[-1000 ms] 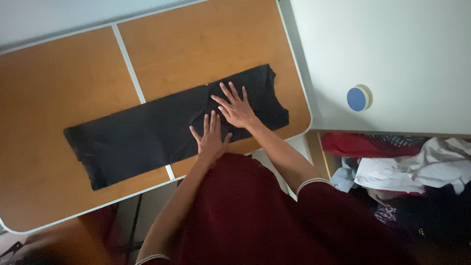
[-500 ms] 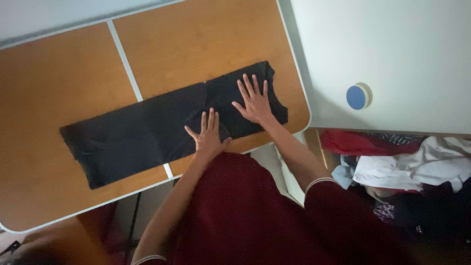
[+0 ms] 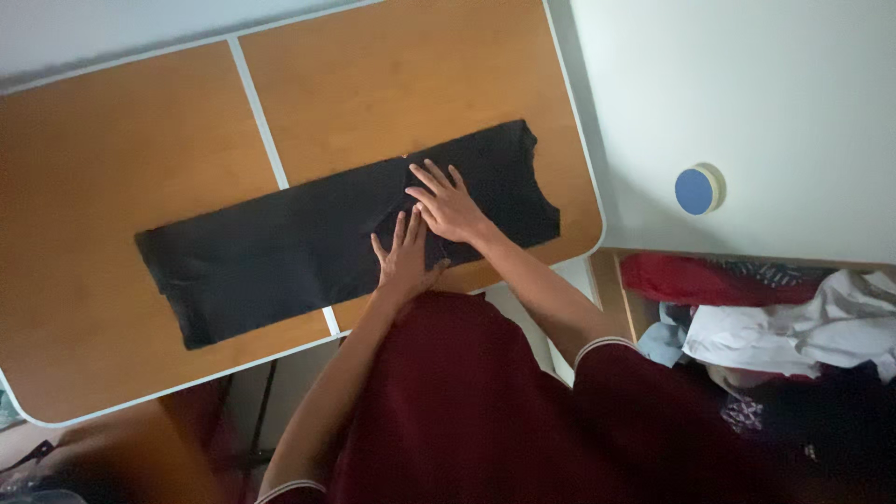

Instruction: The person folds a black t-shirt on a wooden table. They smooth the fabric, fold the sides inward, and then fold the shirt in half multiple times to create a compact bundle.

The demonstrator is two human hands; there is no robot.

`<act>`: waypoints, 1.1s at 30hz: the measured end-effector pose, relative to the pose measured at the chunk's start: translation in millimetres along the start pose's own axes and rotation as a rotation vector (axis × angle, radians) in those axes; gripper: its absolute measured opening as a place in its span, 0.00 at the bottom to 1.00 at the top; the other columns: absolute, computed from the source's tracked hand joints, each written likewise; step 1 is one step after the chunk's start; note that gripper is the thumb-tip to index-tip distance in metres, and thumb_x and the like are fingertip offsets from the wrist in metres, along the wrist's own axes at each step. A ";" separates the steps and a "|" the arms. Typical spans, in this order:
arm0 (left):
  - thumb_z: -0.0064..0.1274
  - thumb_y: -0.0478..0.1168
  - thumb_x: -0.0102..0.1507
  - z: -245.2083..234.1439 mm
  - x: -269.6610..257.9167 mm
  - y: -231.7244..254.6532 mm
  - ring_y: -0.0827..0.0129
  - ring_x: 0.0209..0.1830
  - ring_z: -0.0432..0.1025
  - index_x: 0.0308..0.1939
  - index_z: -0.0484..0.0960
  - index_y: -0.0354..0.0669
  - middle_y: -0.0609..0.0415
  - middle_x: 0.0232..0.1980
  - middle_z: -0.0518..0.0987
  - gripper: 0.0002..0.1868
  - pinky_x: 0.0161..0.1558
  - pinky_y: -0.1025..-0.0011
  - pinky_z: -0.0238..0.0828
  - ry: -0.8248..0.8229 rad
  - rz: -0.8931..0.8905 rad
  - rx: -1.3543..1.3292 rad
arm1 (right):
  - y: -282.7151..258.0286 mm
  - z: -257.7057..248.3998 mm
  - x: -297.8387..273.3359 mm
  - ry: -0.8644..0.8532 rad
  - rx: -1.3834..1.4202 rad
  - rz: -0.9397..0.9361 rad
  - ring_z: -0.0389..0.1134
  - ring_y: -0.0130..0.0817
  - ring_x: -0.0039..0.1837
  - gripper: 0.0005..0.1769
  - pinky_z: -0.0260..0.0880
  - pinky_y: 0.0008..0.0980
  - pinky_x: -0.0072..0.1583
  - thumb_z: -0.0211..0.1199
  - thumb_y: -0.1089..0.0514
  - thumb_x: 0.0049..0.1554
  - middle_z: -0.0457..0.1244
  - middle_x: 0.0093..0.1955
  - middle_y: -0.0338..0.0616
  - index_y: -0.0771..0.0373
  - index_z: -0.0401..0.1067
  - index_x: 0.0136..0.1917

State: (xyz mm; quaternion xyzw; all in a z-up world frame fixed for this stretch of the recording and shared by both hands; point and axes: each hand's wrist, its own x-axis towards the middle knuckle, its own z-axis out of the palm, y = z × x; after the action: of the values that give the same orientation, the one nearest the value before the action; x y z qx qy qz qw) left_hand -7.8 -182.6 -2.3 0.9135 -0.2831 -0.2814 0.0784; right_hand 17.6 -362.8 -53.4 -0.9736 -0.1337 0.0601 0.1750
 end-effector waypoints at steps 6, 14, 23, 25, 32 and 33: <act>0.50 0.67 0.62 -1.0 -6.0 -7.4 0.60 0.84 0.35 0.80 0.47 0.46 0.55 0.84 0.41 0.52 0.73 0.27 0.31 0.025 0.034 -0.036 | -3.5 -5.6 -0.6 0.057 0.008 -0.038 0.36 0.46 0.85 0.25 0.35 0.60 0.80 0.44 0.47 0.69 0.40 0.86 0.44 0.54 0.63 0.75; 0.47 0.47 0.73 -16.7 8.2 -12.3 0.56 0.80 0.53 0.72 0.69 0.46 0.49 0.77 0.62 0.25 0.78 0.41 0.47 0.281 0.084 -0.229 | 28.1 -2.3 -10.5 0.110 0.155 0.017 0.36 0.45 0.89 0.21 0.39 0.54 0.85 0.42 0.53 0.75 0.40 0.88 0.43 0.55 0.62 0.78; 0.42 0.47 0.74 -24.2 94.3 -16.6 0.44 0.83 0.41 0.78 0.64 0.53 0.47 0.84 0.50 0.27 0.75 0.38 0.42 0.437 0.214 0.052 | 59.5 -27.6 -17.4 0.142 -0.096 0.206 0.33 0.54 0.86 0.25 0.32 0.66 0.80 0.48 0.45 0.72 0.37 0.87 0.44 0.42 0.59 0.81; 0.42 0.52 0.73 -27.5 95.4 -21.1 0.45 0.83 0.38 0.78 0.62 0.59 0.49 0.84 0.47 0.28 0.76 0.37 0.38 0.368 0.158 0.017 | 59.3 -29.6 -17.9 0.103 -0.090 0.235 0.33 0.54 0.86 0.26 0.32 0.67 0.80 0.48 0.44 0.71 0.36 0.87 0.44 0.40 0.57 0.81; 0.38 0.57 0.75 -31.8 91.2 -24.8 0.42 0.85 0.34 0.82 0.59 0.65 0.48 0.86 0.42 0.30 0.78 0.35 0.33 0.316 0.133 0.035 | 64.7 -24.3 -20.6 0.107 -0.055 0.243 0.32 0.53 0.88 0.28 0.32 0.67 0.82 0.45 0.42 0.73 0.35 0.89 0.44 0.39 0.53 0.85; 0.39 0.57 0.75 -31.9 92.4 -25.0 0.42 0.85 0.34 0.82 0.59 0.65 0.47 0.86 0.42 0.30 0.78 0.34 0.33 0.321 0.132 0.032 | 66.7 -23.9 -20.5 0.125 -0.090 0.238 0.32 0.54 0.88 0.29 0.32 0.67 0.82 0.45 0.41 0.74 0.35 0.89 0.44 0.40 0.51 0.85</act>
State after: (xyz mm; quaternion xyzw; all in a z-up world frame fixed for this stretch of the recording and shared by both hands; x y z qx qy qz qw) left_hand 84.8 -214.3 -26.8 0.9273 -0.3310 -0.1213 0.1264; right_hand 17.8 -436.5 -53.5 -0.9913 -0.0088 0.0137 0.1309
